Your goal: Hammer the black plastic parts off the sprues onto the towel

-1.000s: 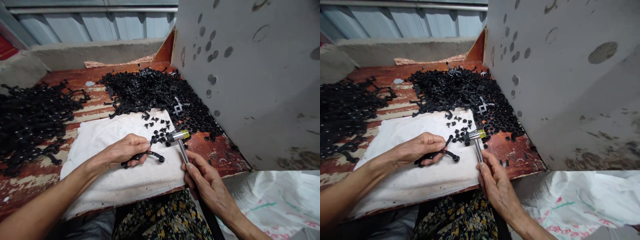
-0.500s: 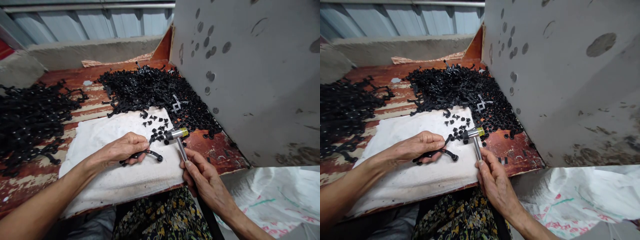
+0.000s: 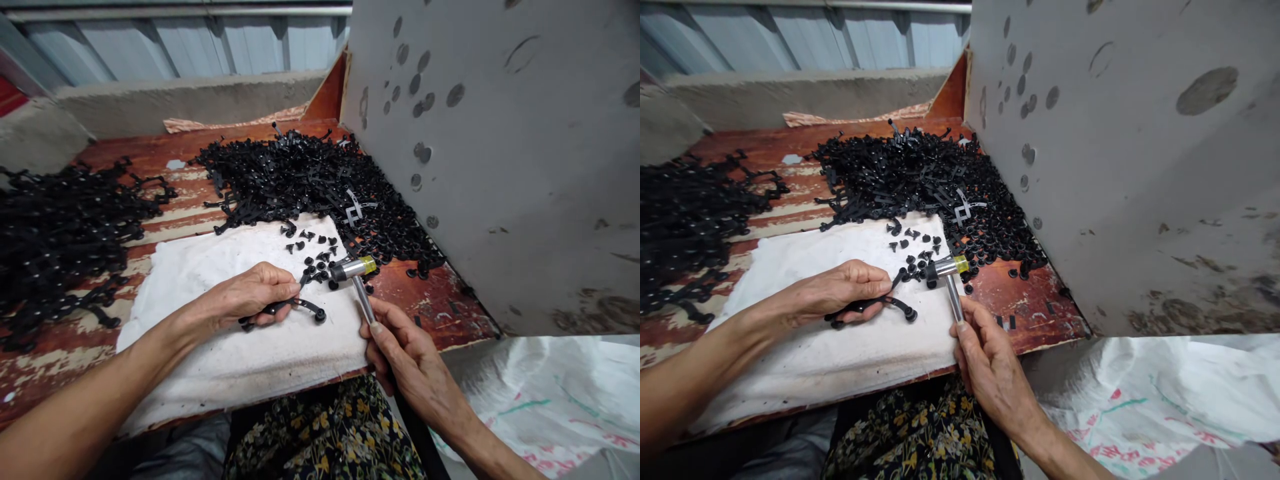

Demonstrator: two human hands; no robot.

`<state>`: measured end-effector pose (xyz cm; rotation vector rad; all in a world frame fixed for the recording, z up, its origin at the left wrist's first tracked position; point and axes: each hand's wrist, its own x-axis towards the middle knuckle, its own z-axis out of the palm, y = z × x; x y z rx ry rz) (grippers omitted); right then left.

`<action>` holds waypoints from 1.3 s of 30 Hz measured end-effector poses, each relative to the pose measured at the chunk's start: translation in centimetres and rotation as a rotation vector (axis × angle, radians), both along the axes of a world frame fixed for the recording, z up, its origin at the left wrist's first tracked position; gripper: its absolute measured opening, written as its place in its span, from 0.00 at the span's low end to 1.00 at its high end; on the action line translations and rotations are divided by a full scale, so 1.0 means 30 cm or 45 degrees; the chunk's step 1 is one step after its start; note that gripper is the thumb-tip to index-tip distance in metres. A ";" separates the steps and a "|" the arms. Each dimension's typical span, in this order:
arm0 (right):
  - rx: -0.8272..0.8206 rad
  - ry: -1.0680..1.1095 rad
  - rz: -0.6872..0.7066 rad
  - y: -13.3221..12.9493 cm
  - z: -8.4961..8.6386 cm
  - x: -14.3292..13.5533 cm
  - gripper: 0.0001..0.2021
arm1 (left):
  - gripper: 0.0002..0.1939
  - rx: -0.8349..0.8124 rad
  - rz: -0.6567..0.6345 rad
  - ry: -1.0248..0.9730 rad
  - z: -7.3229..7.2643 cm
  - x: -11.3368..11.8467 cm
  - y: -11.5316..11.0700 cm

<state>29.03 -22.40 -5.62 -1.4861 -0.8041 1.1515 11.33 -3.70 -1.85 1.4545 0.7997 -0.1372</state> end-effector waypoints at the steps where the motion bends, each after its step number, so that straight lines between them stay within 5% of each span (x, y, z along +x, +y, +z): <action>1: 0.011 -0.060 -0.001 -0.001 0.000 0.002 0.21 | 0.26 0.002 -0.006 0.004 -0.003 -0.001 0.003; 6: 0.061 -0.534 0.127 0.003 0.013 0.020 0.20 | 0.28 0.075 -0.036 0.063 -0.022 -0.019 0.016; 14: 0.674 -1.170 0.252 0.071 0.069 0.037 0.29 | 0.28 0.070 -0.087 0.096 -0.008 -0.011 0.024; 19: 0.610 -1.449 0.426 0.101 0.092 0.047 0.30 | 0.27 0.053 -0.132 0.093 0.003 -0.003 0.030; 25: 0.797 -1.341 0.218 0.088 0.113 0.048 0.37 | 0.26 0.064 -0.129 0.074 0.002 -0.003 0.029; 30: 0.597 -1.476 0.483 0.083 0.095 0.053 0.40 | 0.26 0.072 -0.125 0.077 -0.006 -0.006 0.030; 35: 0.730 -1.365 0.263 0.077 0.107 0.051 0.39 | 0.26 0.070 -0.150 0.058 -0.009 -0.009 0.032; 39: 0.570 -1.491 0.503 0.087 0.103 0.058 0.39 | 0.26 0.050 -0.132 0.034 -0.008 -0.012 0.029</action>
